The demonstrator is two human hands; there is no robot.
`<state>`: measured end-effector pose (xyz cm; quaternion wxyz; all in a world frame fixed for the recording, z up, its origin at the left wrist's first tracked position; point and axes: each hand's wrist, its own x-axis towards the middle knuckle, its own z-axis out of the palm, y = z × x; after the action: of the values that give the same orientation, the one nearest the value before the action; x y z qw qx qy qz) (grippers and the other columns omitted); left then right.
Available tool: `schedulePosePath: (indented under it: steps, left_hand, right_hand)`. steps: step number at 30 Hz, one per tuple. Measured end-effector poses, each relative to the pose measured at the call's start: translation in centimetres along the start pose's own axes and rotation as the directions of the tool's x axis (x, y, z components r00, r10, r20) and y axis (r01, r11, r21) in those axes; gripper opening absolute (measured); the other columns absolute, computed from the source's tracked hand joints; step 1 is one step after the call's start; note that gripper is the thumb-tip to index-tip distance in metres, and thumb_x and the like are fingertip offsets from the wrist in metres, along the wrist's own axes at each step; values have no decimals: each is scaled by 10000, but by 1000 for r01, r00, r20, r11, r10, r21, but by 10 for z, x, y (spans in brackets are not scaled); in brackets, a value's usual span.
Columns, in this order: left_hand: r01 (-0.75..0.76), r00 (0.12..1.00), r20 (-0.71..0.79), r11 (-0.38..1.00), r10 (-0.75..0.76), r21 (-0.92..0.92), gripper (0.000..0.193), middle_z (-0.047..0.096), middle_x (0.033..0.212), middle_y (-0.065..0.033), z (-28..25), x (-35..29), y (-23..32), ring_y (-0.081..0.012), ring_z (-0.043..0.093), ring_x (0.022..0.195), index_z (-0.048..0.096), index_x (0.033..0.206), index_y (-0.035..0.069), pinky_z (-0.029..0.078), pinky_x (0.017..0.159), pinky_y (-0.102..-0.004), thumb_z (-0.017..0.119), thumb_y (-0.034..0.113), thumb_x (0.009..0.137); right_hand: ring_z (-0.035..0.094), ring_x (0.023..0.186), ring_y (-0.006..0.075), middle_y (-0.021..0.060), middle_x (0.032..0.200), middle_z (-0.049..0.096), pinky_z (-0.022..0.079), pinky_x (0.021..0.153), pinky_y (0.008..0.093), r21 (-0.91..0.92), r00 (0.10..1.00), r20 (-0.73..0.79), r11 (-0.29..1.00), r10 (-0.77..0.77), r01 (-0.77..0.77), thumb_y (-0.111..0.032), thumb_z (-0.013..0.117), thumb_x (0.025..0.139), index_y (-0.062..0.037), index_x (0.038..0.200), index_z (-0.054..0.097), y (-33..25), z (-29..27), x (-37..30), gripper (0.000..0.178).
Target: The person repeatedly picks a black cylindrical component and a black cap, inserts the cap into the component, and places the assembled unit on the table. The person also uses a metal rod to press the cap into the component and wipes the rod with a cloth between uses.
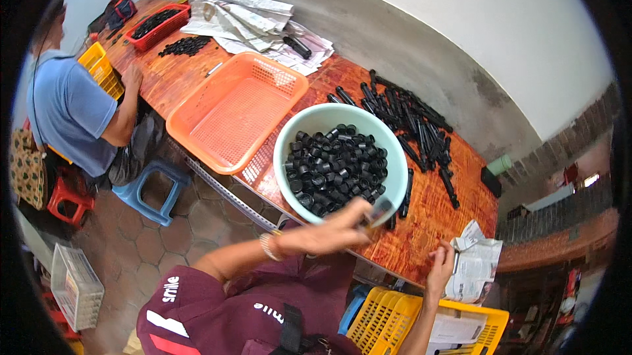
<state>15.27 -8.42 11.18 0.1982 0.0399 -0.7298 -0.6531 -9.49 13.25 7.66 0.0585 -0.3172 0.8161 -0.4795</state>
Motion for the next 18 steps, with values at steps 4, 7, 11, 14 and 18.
schedulePosePath:
  steps: [4,7,11,14,18]
  left_hand:
    - [250,873,-406,963,-269,-101,400,507,908,-65,-89,-41,60,-139,547,753,448,1182,52,464,675,-268,589,166,826]
    - [271,749,-652,952,-116,143,406,547,913,-62,-171,-66,42,-142,590,821,430,1229,48,498,679,-275,576,195,880]
    - [525,655,-743,788,-133,322,232,495,727,11,-286,-91,-41,-101,541,663,489,1023,55,443,562,-266,600,193,872]
    - [737,616,-744,522,-259,429,367,532,779,-56,-331,-89,-101,-150,512,657,526,1004,-9,427,558,-328,656,250,780]
    - [702,712,-579,440,-399,560,253,527,697,-67,-334,-70,-136,-143,516,552,532,877,1,412,458,-324,572,241,804]
  right_hand:
    - [602,701,274,141,741,616,466,656,384,-356,1000,0,934,-15,14,-212,586,857,-11,966,617,22,-8,-25,230]
    - [612,700,365,184,719,628,468,654,424,-462,992,108,887,70,-12,-240,599,835,-16,856,640,33,-2,-26,228]
    - [636,712,356,177,711,645,481,650,440,-500,996,88,865,10,35,-277,630,814,-52,820,677,24,8,-19,230]
    - [645,717,341,167,719,654,485,651,453,-535,992,114,845,46,22,-306,634,801,-78,813,683,34,3,-20,233]
    - [640,725,333,165,721,643,478,645,458,-550,993,92,835,71,-9,-344,611,826,-77,834,678,39,-2,-20,276]
